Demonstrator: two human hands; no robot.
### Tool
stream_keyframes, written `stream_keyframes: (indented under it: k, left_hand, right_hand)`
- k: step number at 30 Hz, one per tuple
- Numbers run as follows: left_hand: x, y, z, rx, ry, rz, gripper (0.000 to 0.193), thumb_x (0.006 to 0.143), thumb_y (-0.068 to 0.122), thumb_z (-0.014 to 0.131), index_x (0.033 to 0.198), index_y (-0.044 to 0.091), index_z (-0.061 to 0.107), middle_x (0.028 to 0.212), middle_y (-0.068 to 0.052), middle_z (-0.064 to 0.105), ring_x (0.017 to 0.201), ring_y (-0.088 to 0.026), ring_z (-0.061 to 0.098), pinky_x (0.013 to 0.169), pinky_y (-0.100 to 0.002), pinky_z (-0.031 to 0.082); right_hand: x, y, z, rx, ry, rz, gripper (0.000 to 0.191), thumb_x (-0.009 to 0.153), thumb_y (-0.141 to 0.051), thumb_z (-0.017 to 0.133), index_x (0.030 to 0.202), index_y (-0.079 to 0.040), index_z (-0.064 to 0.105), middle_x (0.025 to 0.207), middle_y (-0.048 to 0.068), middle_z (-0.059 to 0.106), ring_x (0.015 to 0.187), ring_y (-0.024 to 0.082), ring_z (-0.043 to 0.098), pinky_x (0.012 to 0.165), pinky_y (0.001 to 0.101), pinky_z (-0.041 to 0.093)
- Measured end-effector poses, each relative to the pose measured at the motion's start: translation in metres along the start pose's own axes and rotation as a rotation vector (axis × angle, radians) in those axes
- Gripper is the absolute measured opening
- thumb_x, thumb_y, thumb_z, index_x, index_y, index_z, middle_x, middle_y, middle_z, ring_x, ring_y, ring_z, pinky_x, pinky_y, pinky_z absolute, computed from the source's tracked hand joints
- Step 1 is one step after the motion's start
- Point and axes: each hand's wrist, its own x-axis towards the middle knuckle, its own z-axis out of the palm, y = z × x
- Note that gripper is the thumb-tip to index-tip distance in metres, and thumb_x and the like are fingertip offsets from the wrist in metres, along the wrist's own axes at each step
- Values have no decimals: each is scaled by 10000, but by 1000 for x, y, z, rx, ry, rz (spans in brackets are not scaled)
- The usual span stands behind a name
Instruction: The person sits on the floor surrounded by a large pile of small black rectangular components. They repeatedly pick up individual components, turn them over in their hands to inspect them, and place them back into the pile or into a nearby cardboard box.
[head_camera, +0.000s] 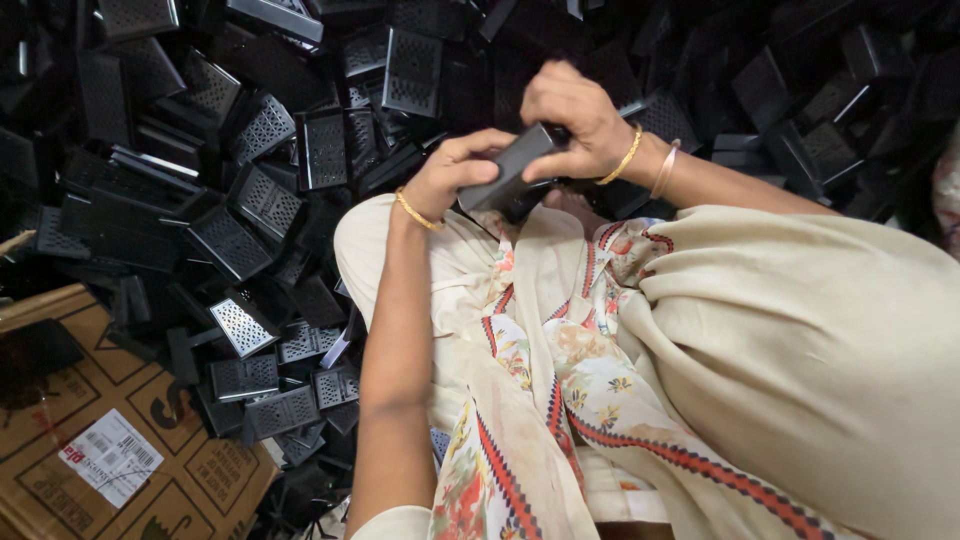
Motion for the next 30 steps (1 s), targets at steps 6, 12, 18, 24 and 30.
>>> stream_keyframes:
  k: [6,12,18,24,30]
  left_hand:
    - [3,13,18,51,199,239,484,934,219,757,1320,-29,604,1233,-71,691,1148,-132,649,1032,-283,512]
    - [7,16,44,425,581,386,362,947,59,791,1253,-46,630,1050,-72,758,971,-127,716,901,-253,566]
    - [8,16,41,264,477,447,409,956,-7,768,1313,-39,571,1178,-94,701,1097,-142,678,995,-280,542]
    - [9,0,43,313,588,440,483,922,-86,709,1381,-23,573,1223,-105,720,1128,-150,702,1003,-299,581]
    - [1,-3,38,394,644,501,516,922,-104,743,1398,-2,571,1285,-115,702,1182,-187,674,1055,-321,549]
  right_hand:
    - [-22,15,5,106,165,225,476,984,-431,791,960,5,601,856,110,550,766,256,567,685,370,442]
    - [-34,29,10,61,283,338,520,1025,-462,757,943,14,563,804,92,495,684,205,520,633,328,406]
    - [-41,35,21,95,362,352,569,995,-539,733,968,7,577,831,75,508,720,171,506,606,305,397]
    - [-42,37,19,275,271,285,478,1023,-390,796,1152,-31,507,992,91,602,883,147,570,804,275,474]
    - [-22,15,14,418,117,418,488,959,-16,837,1283,-49,474,1194,105,677,1103,198,702,968,300,580]
